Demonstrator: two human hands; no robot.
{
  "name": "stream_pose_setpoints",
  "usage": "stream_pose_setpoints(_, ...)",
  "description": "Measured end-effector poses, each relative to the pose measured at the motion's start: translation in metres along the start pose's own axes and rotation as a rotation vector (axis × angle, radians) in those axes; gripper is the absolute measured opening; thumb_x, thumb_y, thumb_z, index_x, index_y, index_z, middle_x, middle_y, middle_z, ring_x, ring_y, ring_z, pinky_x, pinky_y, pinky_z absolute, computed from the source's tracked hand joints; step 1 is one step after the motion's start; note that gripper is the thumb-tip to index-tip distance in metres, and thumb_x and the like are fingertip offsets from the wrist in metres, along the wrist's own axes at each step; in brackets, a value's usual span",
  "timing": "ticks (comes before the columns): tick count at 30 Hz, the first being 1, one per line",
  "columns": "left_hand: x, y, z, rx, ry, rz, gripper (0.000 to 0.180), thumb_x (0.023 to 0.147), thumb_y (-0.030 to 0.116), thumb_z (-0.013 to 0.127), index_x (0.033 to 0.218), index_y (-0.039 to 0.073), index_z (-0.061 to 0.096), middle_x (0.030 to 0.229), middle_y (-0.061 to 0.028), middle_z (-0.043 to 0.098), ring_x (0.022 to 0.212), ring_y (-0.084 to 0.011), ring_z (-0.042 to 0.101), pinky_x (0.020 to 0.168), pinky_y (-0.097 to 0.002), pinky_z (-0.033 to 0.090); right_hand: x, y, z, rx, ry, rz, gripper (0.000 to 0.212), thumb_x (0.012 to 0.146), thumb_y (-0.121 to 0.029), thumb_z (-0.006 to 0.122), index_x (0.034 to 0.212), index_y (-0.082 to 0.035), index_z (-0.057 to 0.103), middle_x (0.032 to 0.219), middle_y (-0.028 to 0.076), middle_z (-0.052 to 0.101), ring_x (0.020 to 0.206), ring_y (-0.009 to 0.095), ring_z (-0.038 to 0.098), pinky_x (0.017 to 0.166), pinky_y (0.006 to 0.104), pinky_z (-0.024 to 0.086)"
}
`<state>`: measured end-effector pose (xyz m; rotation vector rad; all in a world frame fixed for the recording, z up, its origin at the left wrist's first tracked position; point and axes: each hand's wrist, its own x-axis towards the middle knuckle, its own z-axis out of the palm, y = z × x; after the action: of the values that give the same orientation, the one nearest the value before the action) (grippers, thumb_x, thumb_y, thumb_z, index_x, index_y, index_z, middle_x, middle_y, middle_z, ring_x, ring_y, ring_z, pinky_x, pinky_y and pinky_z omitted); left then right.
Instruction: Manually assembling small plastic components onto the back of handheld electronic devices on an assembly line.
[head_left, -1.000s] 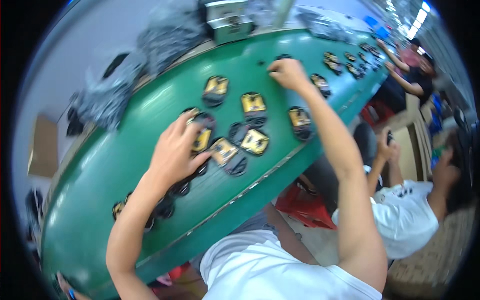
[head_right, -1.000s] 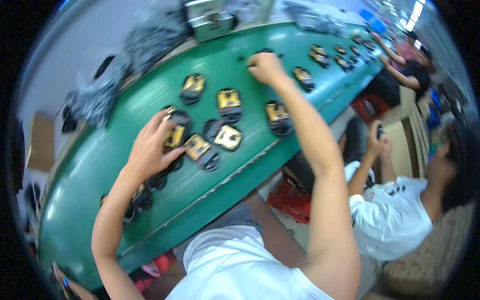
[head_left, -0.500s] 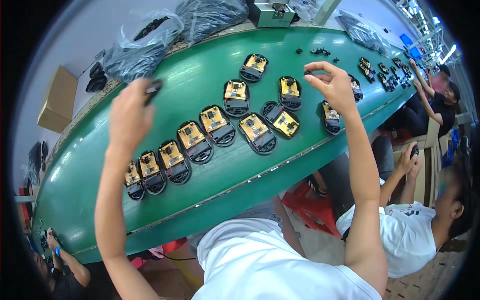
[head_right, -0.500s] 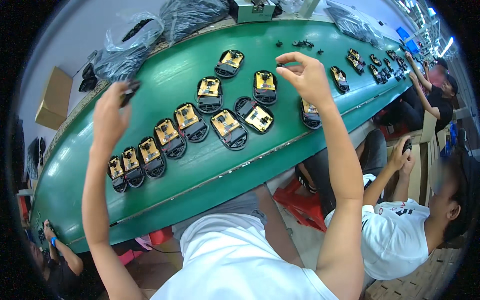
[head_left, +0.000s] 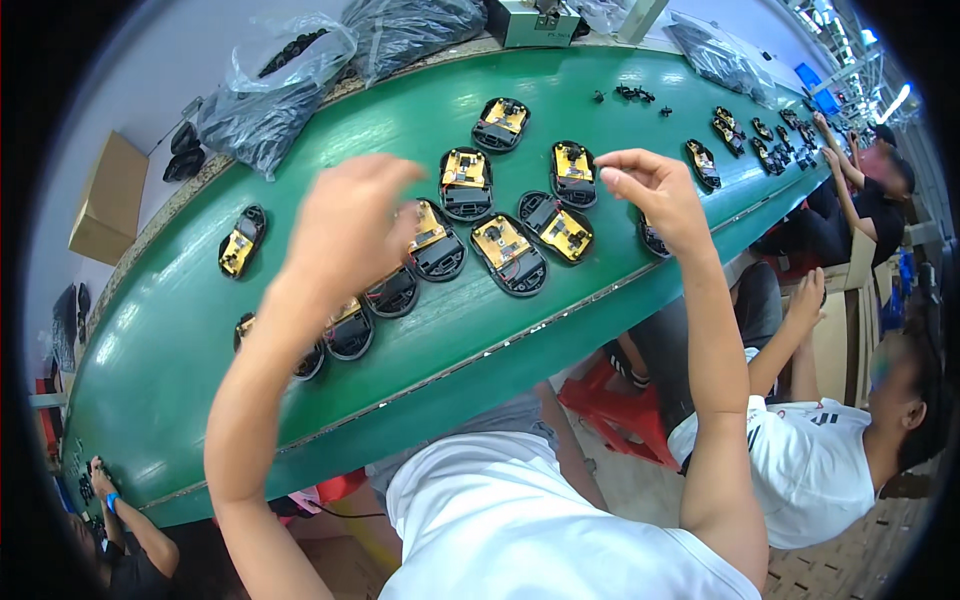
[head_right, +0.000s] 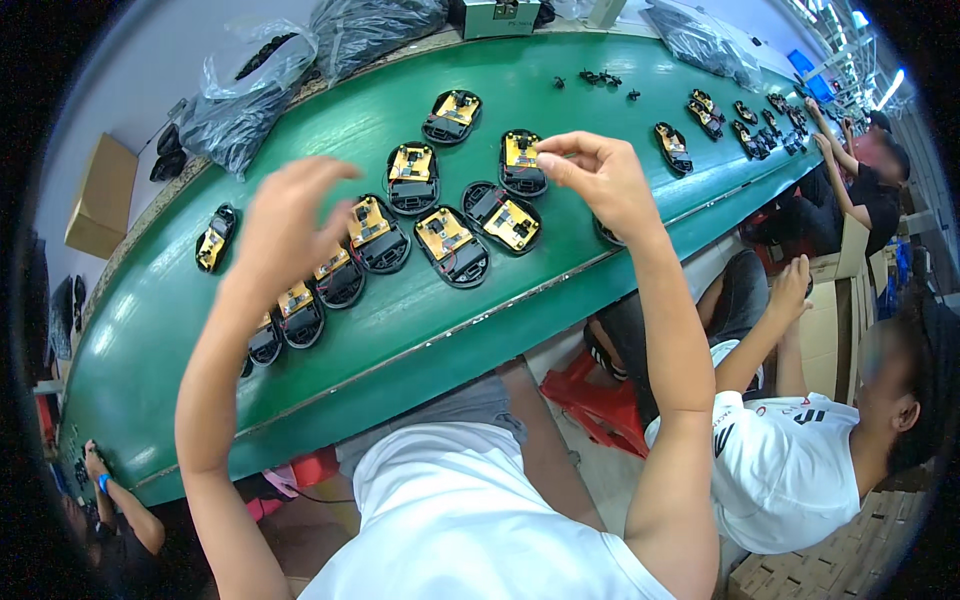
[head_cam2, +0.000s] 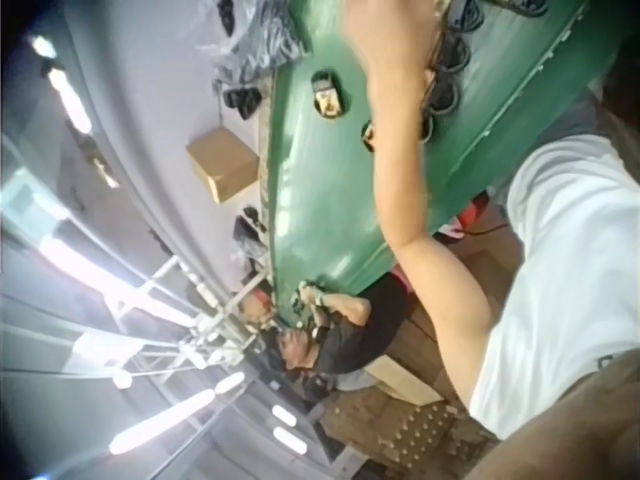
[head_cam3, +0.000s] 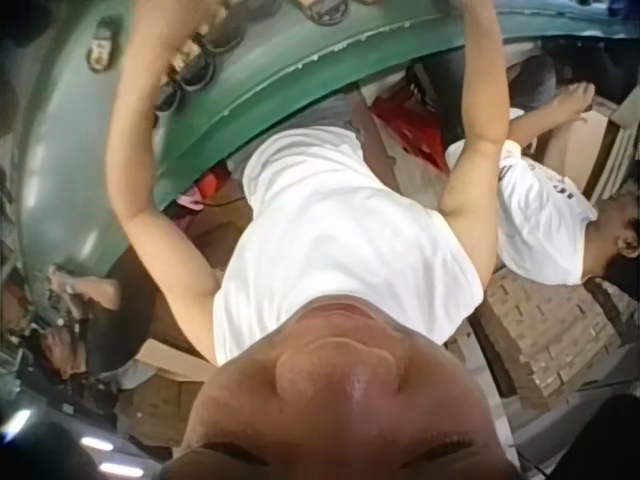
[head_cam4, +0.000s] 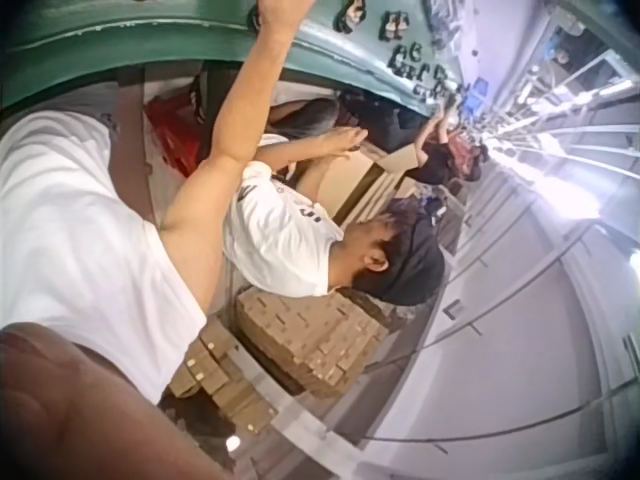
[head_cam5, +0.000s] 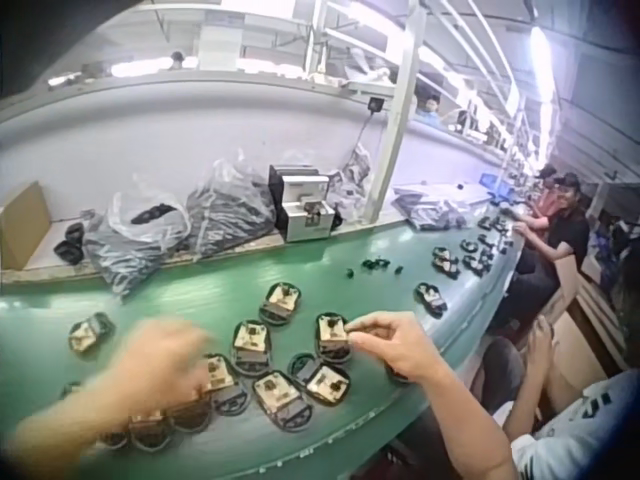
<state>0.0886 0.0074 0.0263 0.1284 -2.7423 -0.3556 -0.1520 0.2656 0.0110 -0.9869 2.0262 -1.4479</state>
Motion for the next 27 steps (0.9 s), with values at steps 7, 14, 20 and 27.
stream_pose_setpoints(7,0.046,0.076,0.085,-0.019,0.027,0.061,0.049,0.075,0.045,0.079,0.099,0.003,0.068,0.094,-0.0125,0.063,0.096,-0.0308,0.062,0.083,-0.0441,0.048,-0.028,0.000,0.011,0.162,-0.023,-0.014,0.029,0.089,-0.004,0.072,0.114,0.006,0.064,0.103,0.007,0.069,0.091,0.010,0.067,0.081,0.0229,0.054)
stream_pose_setpoints(14,0.039,0.086,0.118,-0.004,0.026,0.062,0.072,0.069,0.058,0.078,0.110,0.002,0.060,0.104,-0.0099,0.058,0.102,-0.0280,0.057,0.086,-0.0430,0.041,-0.035,0.031,0.027,0.141,0.045,0.070,0.026,0.089,-0.005,0.071,0.113,0.003,0.064,0.104,0.005,0.068,0.094,0.010,0.066,0.083,0.0236,0.053)
stream_pose_setpoints(20,0.010,0.079,0.092,0.220,0.136,0.053,0.077,0.069,0.069,0.073,0.106,0.002,0.061,0.098,-0.0104,0.057,0.096,-0.0264,0.055,0.084,-0.0405,0.041,-0.050,0.032,0.056,0.227,0.057,0.065,0.028,0.091,-0.002,0.068,0.118,0.004,0.063,0.109,0.008,0.067,0.100,0.012,0.064,0.088,0.0254,0.053)
stream_pose_setpoints(27,-0.015,0.061,0.064,0.112,-0.065,-0.024,0.046,0.077,0.044,0.074,0.086,0.000,0.066,0.098,-0.0144,0.061,0.094,-0.0305,0.060,0.083,-0.0424,0.046,-0.061,0.025,0.088,0.335,0.087,-0.035,0.029,0.089,0.000,0.070,0.117,0.006,0.062,0.114,0.010,0.067,0.105,0.016,0.065,0.092,0.0281,0.054)
